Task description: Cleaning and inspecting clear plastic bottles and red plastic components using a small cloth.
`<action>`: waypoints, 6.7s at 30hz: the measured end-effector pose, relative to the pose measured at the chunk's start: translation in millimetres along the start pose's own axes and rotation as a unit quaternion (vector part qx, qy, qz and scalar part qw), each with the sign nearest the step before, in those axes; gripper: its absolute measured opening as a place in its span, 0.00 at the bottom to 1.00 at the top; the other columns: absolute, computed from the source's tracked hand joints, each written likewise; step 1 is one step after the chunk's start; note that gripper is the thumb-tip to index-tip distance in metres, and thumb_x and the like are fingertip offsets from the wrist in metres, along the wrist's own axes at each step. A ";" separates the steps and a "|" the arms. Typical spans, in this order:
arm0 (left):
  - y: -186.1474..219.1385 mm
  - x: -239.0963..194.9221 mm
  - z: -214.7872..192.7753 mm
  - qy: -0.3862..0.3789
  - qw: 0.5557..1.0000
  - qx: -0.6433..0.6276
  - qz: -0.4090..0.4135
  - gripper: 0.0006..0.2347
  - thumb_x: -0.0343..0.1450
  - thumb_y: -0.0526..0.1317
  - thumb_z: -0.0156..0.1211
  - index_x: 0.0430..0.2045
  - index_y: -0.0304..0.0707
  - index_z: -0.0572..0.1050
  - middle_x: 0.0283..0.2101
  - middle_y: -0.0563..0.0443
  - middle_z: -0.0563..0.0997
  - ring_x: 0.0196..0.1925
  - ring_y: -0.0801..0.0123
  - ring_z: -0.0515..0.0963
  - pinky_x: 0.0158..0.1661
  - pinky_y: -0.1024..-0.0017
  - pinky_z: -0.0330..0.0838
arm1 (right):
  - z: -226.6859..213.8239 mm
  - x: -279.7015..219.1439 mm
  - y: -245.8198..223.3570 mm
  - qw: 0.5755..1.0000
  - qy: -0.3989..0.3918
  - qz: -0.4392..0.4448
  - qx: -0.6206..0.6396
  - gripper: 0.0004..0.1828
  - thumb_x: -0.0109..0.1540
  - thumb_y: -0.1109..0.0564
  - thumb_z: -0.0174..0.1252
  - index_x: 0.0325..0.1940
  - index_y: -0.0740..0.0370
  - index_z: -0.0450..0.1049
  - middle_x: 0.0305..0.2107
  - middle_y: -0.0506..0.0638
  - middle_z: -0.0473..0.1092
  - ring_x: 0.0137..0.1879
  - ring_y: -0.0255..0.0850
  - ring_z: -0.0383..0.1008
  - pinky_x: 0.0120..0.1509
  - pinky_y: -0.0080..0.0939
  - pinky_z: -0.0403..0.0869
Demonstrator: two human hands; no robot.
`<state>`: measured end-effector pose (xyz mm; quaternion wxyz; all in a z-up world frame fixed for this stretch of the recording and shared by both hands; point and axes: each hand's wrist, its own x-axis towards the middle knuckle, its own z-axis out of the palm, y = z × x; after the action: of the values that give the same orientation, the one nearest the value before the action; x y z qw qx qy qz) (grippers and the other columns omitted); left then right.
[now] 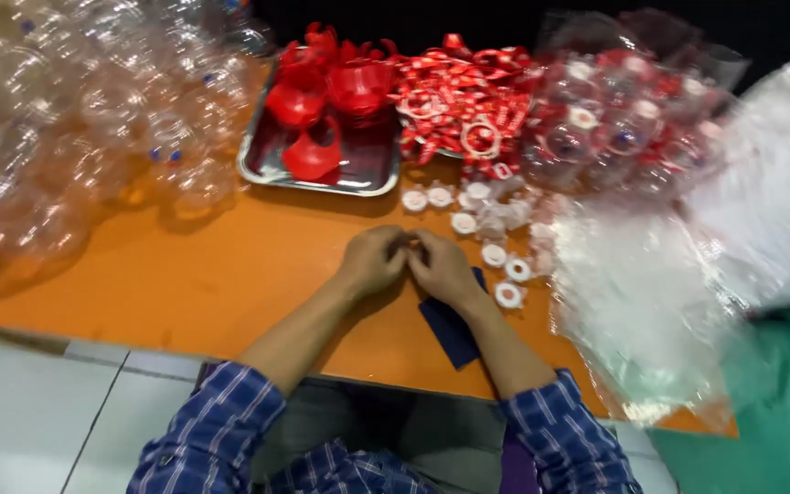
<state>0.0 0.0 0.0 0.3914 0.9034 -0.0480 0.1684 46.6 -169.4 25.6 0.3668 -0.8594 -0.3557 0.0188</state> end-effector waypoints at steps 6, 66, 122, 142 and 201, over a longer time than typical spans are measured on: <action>18.4 -6.5 -13.4 0.019 0.999 -0.029 -0.009 0.08 0.66 0.35 0.57 0.36 0.39 0.79 0.33 0.42 0.82 0.38 0.49 0.84 0.38 0.59 0.79 | -3.6 -6.8 -21.7 0.999 -0.022 0.022 -0.023 0.18 0.60 0.58 0.57 0.55 0.57 0.75 0.28 0.56 0.76 0.37 0.53 0.79 0.40 0.48 0.76; 59.8 26.1 -137.6 0.144 0.959 -0.167 -0.180 0.28 0.56 0.65 0.69 0.34 0.40 0.77 0.30 0.41 0.82 0.38 0.51 0.85 0.39 0.61 0.75 | -21.4 65.2 -54.1 0.913 -0.124 0.150 0.359 0.34 0.68 0.29 0.39 0.71 0.46 0.60 0.59 0.56 0.60 0.59 0.57 0.71 0.52 0.51 0.79; 25.9 16.3 -74.4 0.199 0.942 -0.020 0.270 0.46 0.61 0.68 0.59 0.62 0.21 0.61 0.62 0.28 0.64 0.66 0.38 0.64 0.66 0.48 0.55 | -82.8 12.0 35.8 0.894 -0.015 0.040 0.446 0.13 0.57 0.65 0.64 0.24 0.56 0.67 0.19 0.40 0.66 0.28 0.28 0.64 0.33 0.27 0.62; 78.4 -20.8 -19.7 0.240 0.925 -0.020 0.293 0.22 0.60 0.34 0.72 0.48 0.23 0.77 0.46 0.32 0.82 0.42 0.45 0.85 0.39 0.56 0.82 | -90.4 3.0 8.0 0.742 -0.083 0.050 0.663 0.20 0.59 0.66 0.59 0.54 0.72 0.65 0.27 0.56 0.76 0.33 0.38 0.79 0.37 0.32 0.78; 96.0 -31.0 -21.0 0.002 0.836 -0.539 -0.102 0.12 0.78 0.35 0.44 0.49 0.29 0.76 0.38 0.45 0.84 0.43 0.72 0.81 0.49 0.64 0.79 | -134.5 -7.9 -47.1 0.977 -0.033 0.104 0.181 0.13 0.56 0.53 0.69 0.31 0.67 0.80 0.15 0.52 0.68 0.24 0.37 0.66 0.28 0.36 0.67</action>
<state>-55.7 -52.4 69.1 0.8313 0.5492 -0.0382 0.0765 51.9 -234.8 152.4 0.5003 -0.8100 -0.2673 0.1490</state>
